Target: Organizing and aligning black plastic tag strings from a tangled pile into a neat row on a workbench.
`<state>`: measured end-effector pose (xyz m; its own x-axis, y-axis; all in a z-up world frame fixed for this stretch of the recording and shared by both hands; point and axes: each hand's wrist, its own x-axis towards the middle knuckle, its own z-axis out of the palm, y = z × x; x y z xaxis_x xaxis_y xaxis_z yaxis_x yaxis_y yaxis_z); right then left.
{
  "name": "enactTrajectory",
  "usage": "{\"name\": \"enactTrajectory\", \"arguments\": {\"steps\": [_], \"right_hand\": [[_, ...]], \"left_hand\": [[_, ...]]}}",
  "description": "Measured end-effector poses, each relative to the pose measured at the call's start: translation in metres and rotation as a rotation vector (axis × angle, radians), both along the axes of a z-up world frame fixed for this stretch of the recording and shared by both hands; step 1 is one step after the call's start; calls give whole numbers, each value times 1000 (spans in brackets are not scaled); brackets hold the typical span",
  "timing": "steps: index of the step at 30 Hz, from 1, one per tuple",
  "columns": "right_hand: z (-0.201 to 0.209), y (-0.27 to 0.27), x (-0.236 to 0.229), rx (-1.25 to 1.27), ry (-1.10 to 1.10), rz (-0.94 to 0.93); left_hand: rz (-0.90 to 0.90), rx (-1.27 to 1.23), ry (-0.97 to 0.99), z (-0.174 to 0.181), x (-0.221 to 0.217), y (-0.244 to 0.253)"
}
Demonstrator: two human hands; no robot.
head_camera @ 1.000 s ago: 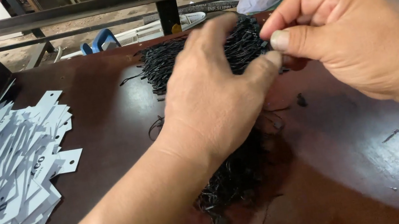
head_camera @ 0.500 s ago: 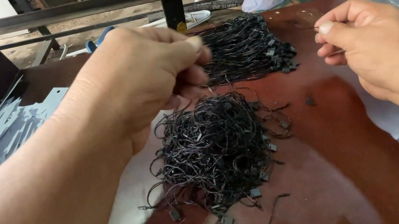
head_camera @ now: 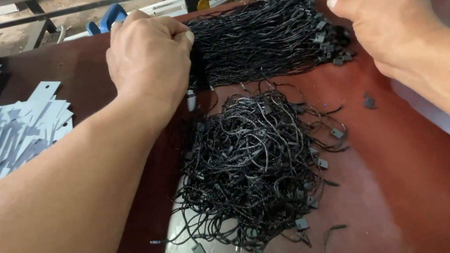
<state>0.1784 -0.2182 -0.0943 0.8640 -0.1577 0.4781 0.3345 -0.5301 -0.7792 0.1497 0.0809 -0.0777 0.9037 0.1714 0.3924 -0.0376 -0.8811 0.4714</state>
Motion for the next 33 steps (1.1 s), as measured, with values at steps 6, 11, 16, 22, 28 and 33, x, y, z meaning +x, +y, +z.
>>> {"name": "enactTrajectory", "arguments": {"steps": [6,11,16,22,28,33], "right_hand": [[-7,3,2,-33,-34,-25],[15,5,-43,-340,-102,-72],[11,16,-94,-662,-210,304],[8,13,-139,-789,-205,314],[7,12,-144,-667,-141,239],[7,12,-140,-710,-76,147]], "left_hand": [[0,72,-15,-10,5,1],[19,12,-93,8,-30,1],[-144,-38,-207,12,-74,-29],[-284,70,-25,-5,-136,-55],[-218,0,-138,-19,-147,-50],[-189,-151,-68,-9,-150,-50]]}}
